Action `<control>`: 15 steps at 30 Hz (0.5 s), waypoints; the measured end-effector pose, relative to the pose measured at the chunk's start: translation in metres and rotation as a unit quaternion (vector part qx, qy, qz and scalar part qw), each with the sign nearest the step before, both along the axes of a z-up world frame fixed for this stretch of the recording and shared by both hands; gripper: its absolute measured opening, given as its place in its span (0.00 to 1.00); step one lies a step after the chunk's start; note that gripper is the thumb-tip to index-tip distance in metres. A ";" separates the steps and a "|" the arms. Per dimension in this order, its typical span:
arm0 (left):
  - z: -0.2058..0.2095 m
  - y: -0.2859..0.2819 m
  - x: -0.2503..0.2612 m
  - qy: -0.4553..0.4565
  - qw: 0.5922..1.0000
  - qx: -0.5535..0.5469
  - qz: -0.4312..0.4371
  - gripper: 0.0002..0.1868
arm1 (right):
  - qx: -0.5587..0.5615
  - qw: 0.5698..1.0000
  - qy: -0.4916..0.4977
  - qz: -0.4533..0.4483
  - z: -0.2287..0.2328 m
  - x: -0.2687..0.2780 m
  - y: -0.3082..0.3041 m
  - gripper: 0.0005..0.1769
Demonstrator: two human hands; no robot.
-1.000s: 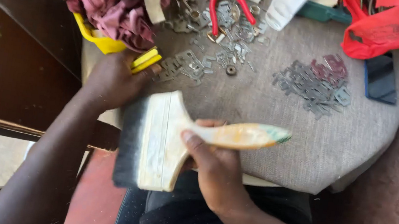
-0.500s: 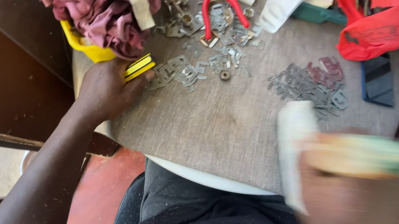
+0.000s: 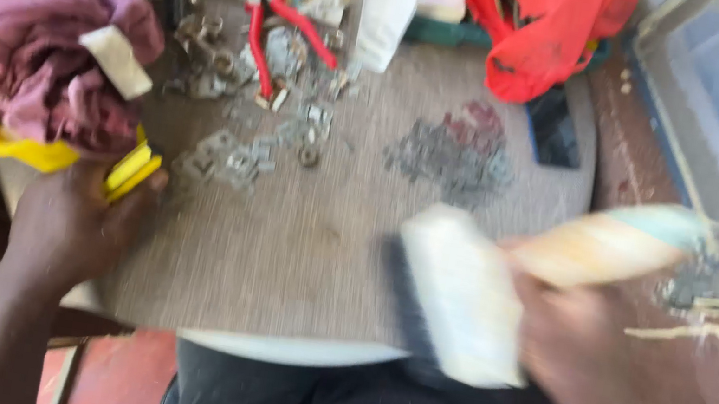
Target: The person wipes a small metal part with a cloth, then uses a brush to sweep debris from the work surface. They then use a screwdriver to scrape or clean the edges of a small metal piece held on the table.
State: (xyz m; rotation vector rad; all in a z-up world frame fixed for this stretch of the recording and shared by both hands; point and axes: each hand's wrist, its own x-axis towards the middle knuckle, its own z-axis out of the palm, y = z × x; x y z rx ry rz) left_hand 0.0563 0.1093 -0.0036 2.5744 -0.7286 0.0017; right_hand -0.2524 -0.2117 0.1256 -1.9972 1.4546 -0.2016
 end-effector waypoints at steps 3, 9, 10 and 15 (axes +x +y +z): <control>0.008 -0.015 -0.005 0.043 0.997 0.039 0.042 0.33 | 0.006 0.978 -0.137 -0.155 -0.134 -0.188 -0.220 0.15; 0.055 -0.066 -0.057 0.110 0.985 0.108 0.074 0.26 | -0.266 0.925 -0.265 0.063 -0.004 -0.047 -0.062 0.17; 0.049 -0.072 -0.066 0.113 0.984 0.112 0.082 0.26 | -0.261 0.926 -0.265 0.069 -0.012 -0.026 -0.073 0.17; 0.049 -0.102 -0.078 0.127 0.990 0.040 -0.047 0.26 | 0.128 0.850 -0.509 -0.047 -0.040 0.080 -0.130 0.18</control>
